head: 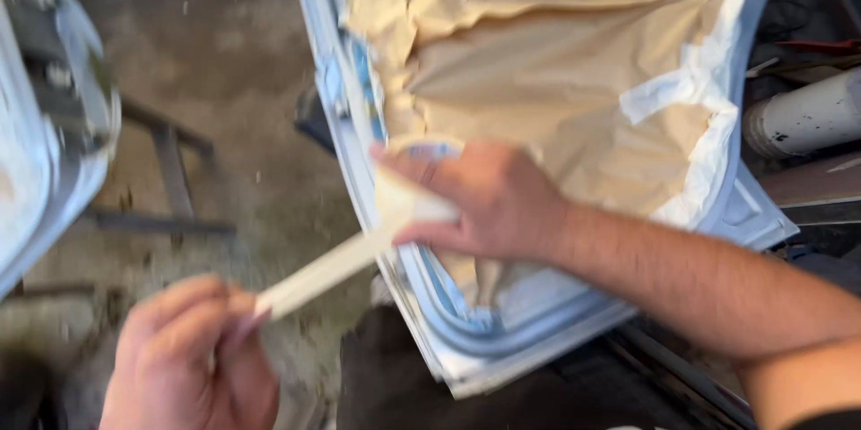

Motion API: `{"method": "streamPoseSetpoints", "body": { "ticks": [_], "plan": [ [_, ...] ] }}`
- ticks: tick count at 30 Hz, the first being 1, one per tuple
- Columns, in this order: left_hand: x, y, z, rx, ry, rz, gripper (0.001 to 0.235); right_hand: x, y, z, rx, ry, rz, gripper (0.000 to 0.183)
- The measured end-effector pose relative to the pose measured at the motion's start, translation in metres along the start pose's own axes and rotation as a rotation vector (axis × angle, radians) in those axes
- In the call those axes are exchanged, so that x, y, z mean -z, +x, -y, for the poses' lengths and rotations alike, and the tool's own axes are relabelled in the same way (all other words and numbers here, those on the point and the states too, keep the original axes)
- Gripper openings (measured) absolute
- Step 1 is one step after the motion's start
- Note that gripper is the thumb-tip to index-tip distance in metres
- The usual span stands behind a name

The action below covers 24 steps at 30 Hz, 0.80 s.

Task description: The person applies masking tape to the edges of a car door panel covered with brown paper. They tear off strips of tape and smooth them down along the perimeter of the door, ensuring the paper is secured to the surface.

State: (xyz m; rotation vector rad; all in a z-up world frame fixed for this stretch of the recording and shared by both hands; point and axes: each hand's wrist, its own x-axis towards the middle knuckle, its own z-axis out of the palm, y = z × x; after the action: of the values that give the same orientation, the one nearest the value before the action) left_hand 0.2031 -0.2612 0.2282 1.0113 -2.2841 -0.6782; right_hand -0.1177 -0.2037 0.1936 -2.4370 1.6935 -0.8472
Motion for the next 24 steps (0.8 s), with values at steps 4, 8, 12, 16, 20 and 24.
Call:
{"method": "streamPoseSetpoints", "body": {
  "ticks": [4, 8, 12, 16, 20, 24],
  "plan": [
    [-0.004, -0.037, 0.123, -0.032, -0.186, -0.020, 0.005, -0.012, 0.014, 0.027, -0.032, -0.069, 0.018, 0.064],
    [0.013, 0.006, 0.390, 0.465, -0.485, 0.550, 0.012, -0.047, 0.033, 0.069, -0.060, -0.030, -0.156, 0.028],
    [0.005, 0.018, 0.300, 0.016, -0.613, 0.246, 0.012, -0.069, 0.042, 0.150, -0.056, 0.133, -0.263, 0.027],
    [-0.033, 0.064, 0.470, -0.056, -0.529, 0.450, 0.005, -0.087, 0.016, 0.148, -0.165, 0.017, -0.322, 0.025],
    [-0.017, 0.156, 0.634, 0.178, -0.568, 0.498, 0.036, -0.056, -0.036, 0.119, -0.543, 0.422, -0.545, 0.022],
    [-0.013, 0.072, 0.492, -0.183, -0.408, 0.147, 0.040, -0.009, -0.098, 0.005, -0.698, -0.723, -0.040, 0.059]
  ]
}}
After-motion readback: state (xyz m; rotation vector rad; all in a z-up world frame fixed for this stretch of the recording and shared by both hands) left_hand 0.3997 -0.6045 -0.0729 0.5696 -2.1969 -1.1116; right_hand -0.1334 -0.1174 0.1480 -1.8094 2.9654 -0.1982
